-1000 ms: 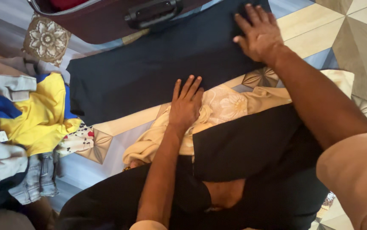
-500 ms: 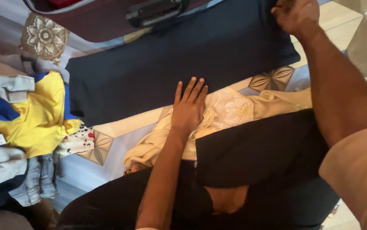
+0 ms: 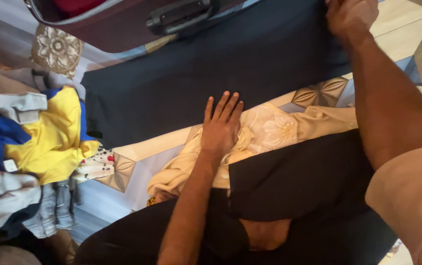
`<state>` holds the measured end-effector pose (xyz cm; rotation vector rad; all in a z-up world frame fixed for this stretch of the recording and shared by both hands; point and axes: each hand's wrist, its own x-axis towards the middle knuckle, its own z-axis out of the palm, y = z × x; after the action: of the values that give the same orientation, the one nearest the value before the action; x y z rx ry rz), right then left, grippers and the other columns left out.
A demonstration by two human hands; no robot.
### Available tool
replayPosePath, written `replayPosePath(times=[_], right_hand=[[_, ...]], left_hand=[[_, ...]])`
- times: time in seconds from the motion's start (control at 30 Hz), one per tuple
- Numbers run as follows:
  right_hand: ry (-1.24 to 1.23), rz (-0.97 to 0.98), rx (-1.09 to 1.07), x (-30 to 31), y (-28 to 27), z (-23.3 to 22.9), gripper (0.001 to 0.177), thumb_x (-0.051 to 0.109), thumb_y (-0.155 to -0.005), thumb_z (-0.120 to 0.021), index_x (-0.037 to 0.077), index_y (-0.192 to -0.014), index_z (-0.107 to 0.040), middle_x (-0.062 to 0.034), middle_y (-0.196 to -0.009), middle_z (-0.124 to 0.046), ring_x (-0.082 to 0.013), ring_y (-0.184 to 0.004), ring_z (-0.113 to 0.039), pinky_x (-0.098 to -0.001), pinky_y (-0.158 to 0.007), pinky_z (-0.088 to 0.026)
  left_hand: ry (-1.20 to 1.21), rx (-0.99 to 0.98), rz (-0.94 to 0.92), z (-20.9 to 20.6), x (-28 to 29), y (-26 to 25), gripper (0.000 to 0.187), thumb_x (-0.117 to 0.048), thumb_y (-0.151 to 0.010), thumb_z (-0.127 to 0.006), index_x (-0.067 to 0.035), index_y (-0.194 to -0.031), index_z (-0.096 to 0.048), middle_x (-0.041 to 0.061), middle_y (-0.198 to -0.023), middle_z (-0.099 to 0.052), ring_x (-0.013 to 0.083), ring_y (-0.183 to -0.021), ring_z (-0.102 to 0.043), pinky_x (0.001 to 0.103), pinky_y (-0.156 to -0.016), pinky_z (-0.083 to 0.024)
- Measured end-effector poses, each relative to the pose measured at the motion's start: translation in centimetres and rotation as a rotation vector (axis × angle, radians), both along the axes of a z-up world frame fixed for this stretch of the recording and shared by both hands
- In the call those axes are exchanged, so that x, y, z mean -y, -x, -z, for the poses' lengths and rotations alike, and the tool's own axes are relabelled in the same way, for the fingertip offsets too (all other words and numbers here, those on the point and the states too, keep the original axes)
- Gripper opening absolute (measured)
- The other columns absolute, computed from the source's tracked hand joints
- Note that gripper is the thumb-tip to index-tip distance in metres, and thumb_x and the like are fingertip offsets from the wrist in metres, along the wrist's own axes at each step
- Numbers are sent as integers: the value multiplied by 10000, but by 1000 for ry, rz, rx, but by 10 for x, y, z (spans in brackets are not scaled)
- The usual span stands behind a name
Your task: The person folds a dark t-shirt and a light-colored button-up shirt on the floor. They smooth the garments, fold them into compact rectangles, and place the folded t-shirt into an open suitcase. The person then begins folding the second shirt.
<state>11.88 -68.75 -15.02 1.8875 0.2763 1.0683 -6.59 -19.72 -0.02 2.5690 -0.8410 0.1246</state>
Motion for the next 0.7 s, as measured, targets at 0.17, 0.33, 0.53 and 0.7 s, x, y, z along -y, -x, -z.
replayPosePath(times=[0.17,0.33,0.53,0.7], right_hand=[[-990,-60,-413,-30,13,-38,265,327,-1040,-638,81,-947,-668,-146,-891,-686,-403,-768,-650,-507,-642,-506],[-806,-169,-500,-92,18,-94,364,372,-1058,-599,23,-1160,-615,-194,-1057,-634,-396,-939,-595,-508,-811,-465],[-968,-333,-812,-157,34,-159,613,484,-1112,-617,47,-1520,-481,-234,-1474,-530,-434,-1356,-470,-559,-1190,-358],[-1069,-91,-1050,-179,33,-177,890,713,-1013,-490,98,-1638,-343,-263,-1668,-272,-466,-1536,-223,-616,-1230,-159]], left_hand=[[4,-3,4,-3,1,-1,410,-173,-962,-609,-64,-1354,-658,97,-1536,-539,272,-1511,-390,576,-1274,-212],[7,-8,6,-4,0,-1,429,-168,-948,-610,-57,-1359,-655,103,-1537,-530,280,-1506,-390,581,-1268,-208],[-4,-11,7,-3,1,0,424,-152,-958,-591,-52,-1367,-637,115,-1548,-522,279,-1505,-395,569,-1273,-207],[26,-18,25,0,1,-1,449,-146,-964,-586,-42,-1399,-622,116,-1559,-518,259,-1507,-403,524,-1285,-224]])
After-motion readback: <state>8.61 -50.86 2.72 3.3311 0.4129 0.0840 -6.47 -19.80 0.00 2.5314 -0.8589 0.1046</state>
